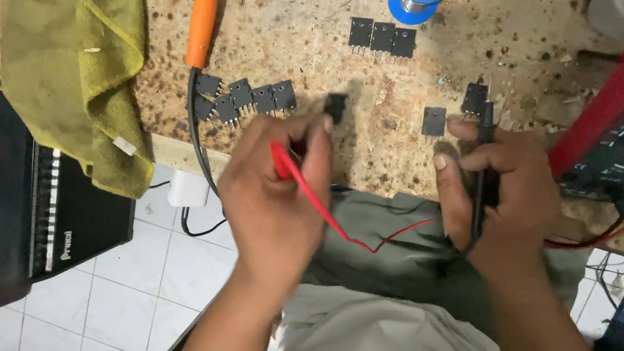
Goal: Testing and sorting electronic components using a digital multimeter at a repair bench.
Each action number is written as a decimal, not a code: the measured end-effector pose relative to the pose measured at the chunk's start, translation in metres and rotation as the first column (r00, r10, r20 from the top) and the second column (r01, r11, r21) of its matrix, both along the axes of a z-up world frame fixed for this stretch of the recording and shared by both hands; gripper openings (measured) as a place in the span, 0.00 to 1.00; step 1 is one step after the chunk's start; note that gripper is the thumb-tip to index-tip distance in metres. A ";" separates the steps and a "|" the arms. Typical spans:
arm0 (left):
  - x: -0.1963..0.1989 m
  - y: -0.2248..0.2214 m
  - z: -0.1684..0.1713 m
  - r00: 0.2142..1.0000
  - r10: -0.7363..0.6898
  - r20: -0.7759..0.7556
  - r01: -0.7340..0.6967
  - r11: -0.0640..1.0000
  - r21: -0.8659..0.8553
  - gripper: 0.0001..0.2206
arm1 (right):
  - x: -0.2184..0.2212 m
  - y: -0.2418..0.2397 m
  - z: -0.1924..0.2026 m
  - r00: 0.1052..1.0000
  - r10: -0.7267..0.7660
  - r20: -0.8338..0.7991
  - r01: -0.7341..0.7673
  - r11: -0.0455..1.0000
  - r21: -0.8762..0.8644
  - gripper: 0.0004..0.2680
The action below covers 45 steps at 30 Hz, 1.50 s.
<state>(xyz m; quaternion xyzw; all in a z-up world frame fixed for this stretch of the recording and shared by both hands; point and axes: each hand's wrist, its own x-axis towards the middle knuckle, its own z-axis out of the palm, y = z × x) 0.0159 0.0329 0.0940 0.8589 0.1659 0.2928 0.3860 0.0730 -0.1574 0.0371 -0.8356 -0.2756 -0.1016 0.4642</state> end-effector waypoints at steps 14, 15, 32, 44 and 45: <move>0.086 0.042 -0.027 0.838 0.118 -0.532 -0.037 0.986 0.161 0.16 | 0.002 -0.005 -0.015 0.996 -0.065 0.054 0.072 0.986 -0.148 0.07; 0.086 0.042 -0.028 0.827 0.129 -0.547 -0.046 0.986 0.163 0.17 | 0.002 -0.005 -0.013 0.998 -0.065 -0.004 0.064 0.983 -0.170 0.07; -0.020 -0.023 -0.016 0.994 -0.095 0.054 0.104 0.974 -0.202 0.20 | 0.004 -0.005 -0.002 0.994 0.041 -0.102 -0.051 0.994 -0.098 0.09; -0.009 -0.061 -0.026 0.946 -0.293 -0.136 0.139 0.750 -0.647 0.09 | 0.001 -0.036 -0.030 0.957 0.276 -0.087 -0.254 0.945 0.205 0.11; -0.008 -0.062 -0.030 0.949 -0.291 -0.119 0.134 0.717 -0.685 0.08 | 0.002 -0.036 -0.031 0.940 0.335 -0.069 -0.310 0.919 0.243 0.12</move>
